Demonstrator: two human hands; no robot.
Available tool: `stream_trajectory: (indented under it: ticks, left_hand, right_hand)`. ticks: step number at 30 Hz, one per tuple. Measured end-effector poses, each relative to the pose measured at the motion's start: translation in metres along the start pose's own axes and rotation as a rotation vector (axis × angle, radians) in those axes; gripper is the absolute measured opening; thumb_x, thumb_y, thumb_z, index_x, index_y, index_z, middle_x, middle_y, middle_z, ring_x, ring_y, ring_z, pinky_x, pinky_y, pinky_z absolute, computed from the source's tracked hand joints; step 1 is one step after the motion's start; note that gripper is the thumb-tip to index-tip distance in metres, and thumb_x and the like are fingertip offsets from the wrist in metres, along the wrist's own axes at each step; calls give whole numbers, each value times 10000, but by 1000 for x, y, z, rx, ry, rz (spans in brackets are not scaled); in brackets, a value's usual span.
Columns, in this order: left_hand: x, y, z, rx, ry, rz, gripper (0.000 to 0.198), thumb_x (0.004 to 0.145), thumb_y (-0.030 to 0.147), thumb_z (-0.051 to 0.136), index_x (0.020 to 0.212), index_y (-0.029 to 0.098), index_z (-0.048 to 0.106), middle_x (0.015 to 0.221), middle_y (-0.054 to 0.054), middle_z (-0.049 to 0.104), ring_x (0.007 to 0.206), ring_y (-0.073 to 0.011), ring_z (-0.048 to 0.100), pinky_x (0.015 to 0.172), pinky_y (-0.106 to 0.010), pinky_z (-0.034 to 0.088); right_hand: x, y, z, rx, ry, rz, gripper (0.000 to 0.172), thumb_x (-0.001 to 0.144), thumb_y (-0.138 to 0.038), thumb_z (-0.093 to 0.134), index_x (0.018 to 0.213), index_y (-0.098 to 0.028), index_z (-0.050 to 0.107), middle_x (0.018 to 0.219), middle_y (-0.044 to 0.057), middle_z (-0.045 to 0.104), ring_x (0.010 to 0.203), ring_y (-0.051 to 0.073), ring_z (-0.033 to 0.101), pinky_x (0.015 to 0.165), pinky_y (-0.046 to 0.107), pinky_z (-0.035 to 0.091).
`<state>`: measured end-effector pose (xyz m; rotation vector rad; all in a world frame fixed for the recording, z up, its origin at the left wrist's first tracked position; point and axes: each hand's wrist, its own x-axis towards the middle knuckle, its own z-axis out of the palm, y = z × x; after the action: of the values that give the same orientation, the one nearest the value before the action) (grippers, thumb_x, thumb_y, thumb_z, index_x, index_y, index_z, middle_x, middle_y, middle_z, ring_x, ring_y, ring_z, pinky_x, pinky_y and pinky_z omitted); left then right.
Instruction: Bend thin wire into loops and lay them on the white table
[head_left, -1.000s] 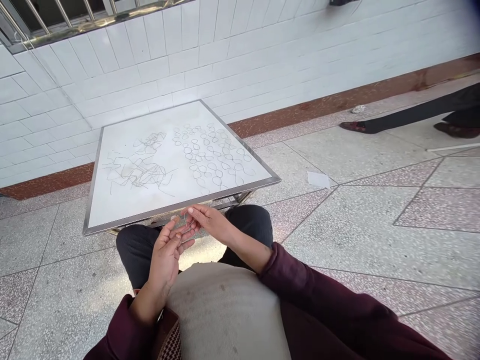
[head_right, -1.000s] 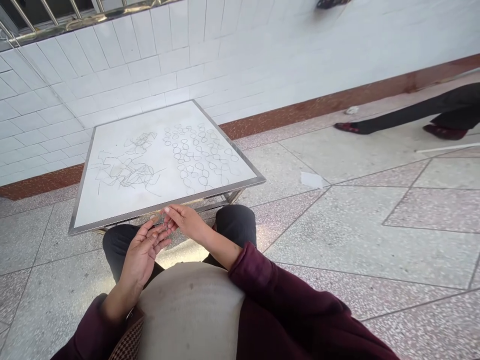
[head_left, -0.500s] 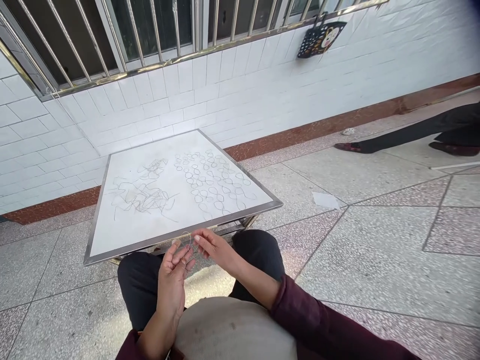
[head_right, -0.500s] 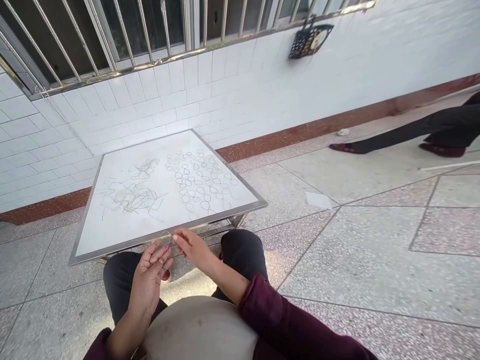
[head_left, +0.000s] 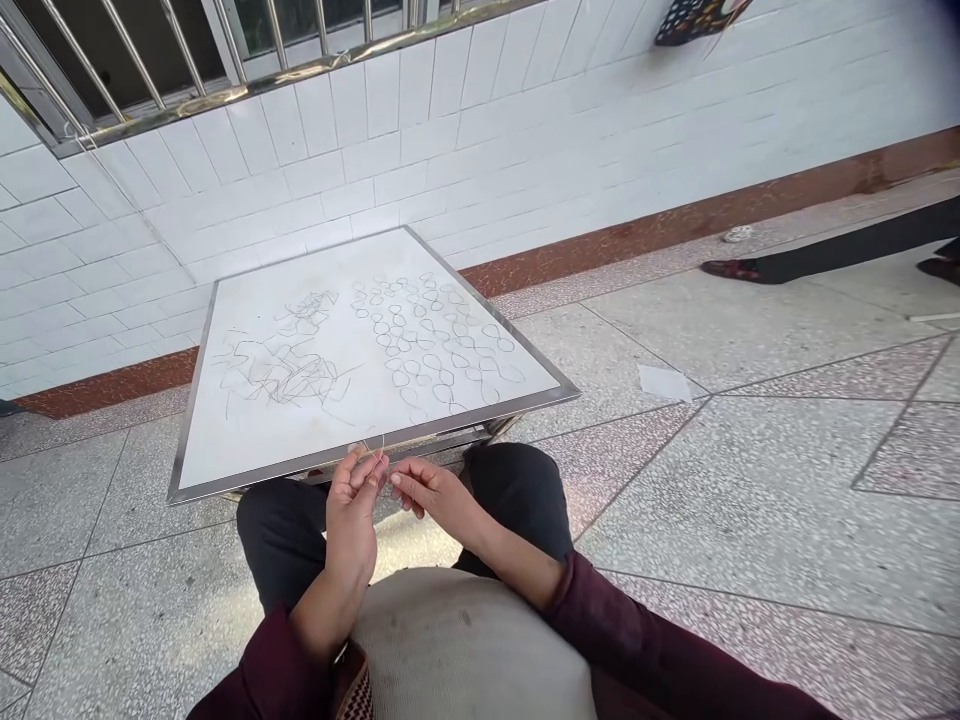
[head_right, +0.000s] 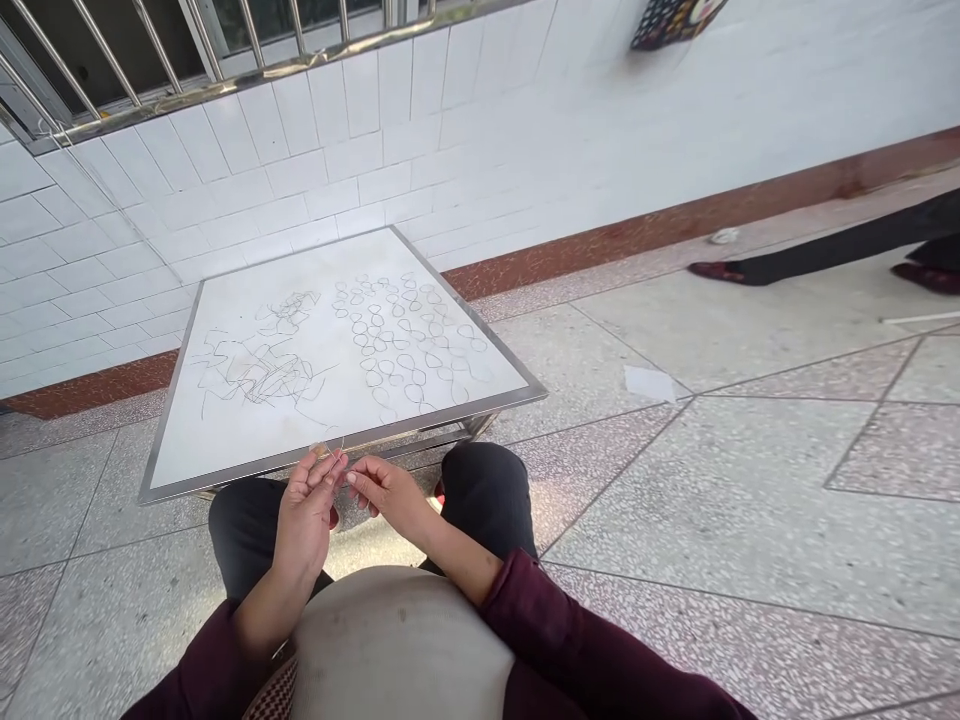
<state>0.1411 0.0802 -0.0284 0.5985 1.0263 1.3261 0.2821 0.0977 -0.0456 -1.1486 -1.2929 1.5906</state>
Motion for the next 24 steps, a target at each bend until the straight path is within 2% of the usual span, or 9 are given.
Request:
stream_trajectory:
  ticks: [5, 8, 10, 12, 15, 17, 19, 21, 24]
  left_hand:
    - [12, -1, 3, -11, -18, 9, 604, 785, 283, 750, 1319, 171, 489, 1310, -166, 632, 1252, -265, 583, 1115, -424, 386]
    - [21, -2, -1, 67, -36, 22, 643, 796, 328, 739, 1363, 198, 467, 1351, -162, 604, 1248, -267, 586, 1090, -417, 417]
    - [26, -2, -9, 165, -42, 42, 630, 813, 381, 719, 1375, 225, 480, 1372, -156, 589, 1225, -272, 602, 1029, -400, 471]
    - [27, -2, -23, 288, -67, 93, 574, 847, 429, 674, 1364, 233, 519, 1355, -147, 605, 1194, -263, 621, 942, -354, 524]
    - [27, -1, -58, 519, -45, 188, 463, 877, 500, 599, 1200, 175, 663, 1052, -135, 739, 834, -217, 718, 668, -287, 567]
    - [27, -1, -89, 708, 15, 322, 429, 915, 497, 535, 1154, 181, 699, 932, -103, 752, 685, -181, 697, 603, -273, 561]
    - [29, -6, -124, 916, 36, 493, 363, 922, 457, 542, 1118, 212, 723, 1004, -93, 757, 763, -186, 722, 677, -265, 584]
    - [33, -16, -156, 1092, 41, 658, 313, 921, 434, 554, 1072, 232, 741, 1023, -82, 763, 882, -198, 735, 759, -251, 589]
    - [42, -41, -190, 1229, 127, 823, 337, 967, 427, 476, 1048, 231, 738, 939, -62, 775, 787, -168, 744, 705, -211, 587]
  right_hand:
    - [13, 3, -1, 2, 68, -8, 320, 832, -510, 604, 805, -191, 598, 671, -30, 581, 500, 88, 467, 471, 225, 391]
    - [31, -1, -10, -68, 101, -1, 287, 857, -472, 569, 792, -194, 594, 650, -33, 577, 493, 93, 482, 480, 227, 418]
    - [51, -10, -21, -221, 132, 10, 259, 889, -437, 526, 800, -200, 585, 672, -24, 611, 514, 99, 522, 499, 225, 445]
    - [78, -24, -36, -472, 191, 35, 228, 924, -377, 476, 818, -205, 582, 707, -15, 650, 550, 102, 566, 521, 213, 461]
    - [126, -46, -58, -617, 263, 32, 160, 932, -277, 480, 848, -198, 591, 787, -4, 687, 633, 105, 607, 546, 202, 453]
    - [159, -59, -70, -707, 288, 44, 152, 942, -255, 493, 876, -190, 614, 824, 3, 700, 677, 112, 623, 599, 217, 470]
    - [190, -69, -78, -794, 299, 85, 170, 963, -265, 504, 932, -174, 643, 897, 29, 705, 736, 133, 642, 673, 258, 511]
    - [216, -77, -81, -875, 297, 137, 210, 969, -313, 547, 1076, -159, 641, 1059, 66, 679, 872, 175, 658, 776, 338, 553]
    - [248, -81, -84, -992, 296, 197, 328, 956, -340, 590, 1235, -166, 582, 1234, 96, 607, 1033, 217, 633, 870, 425, 555]
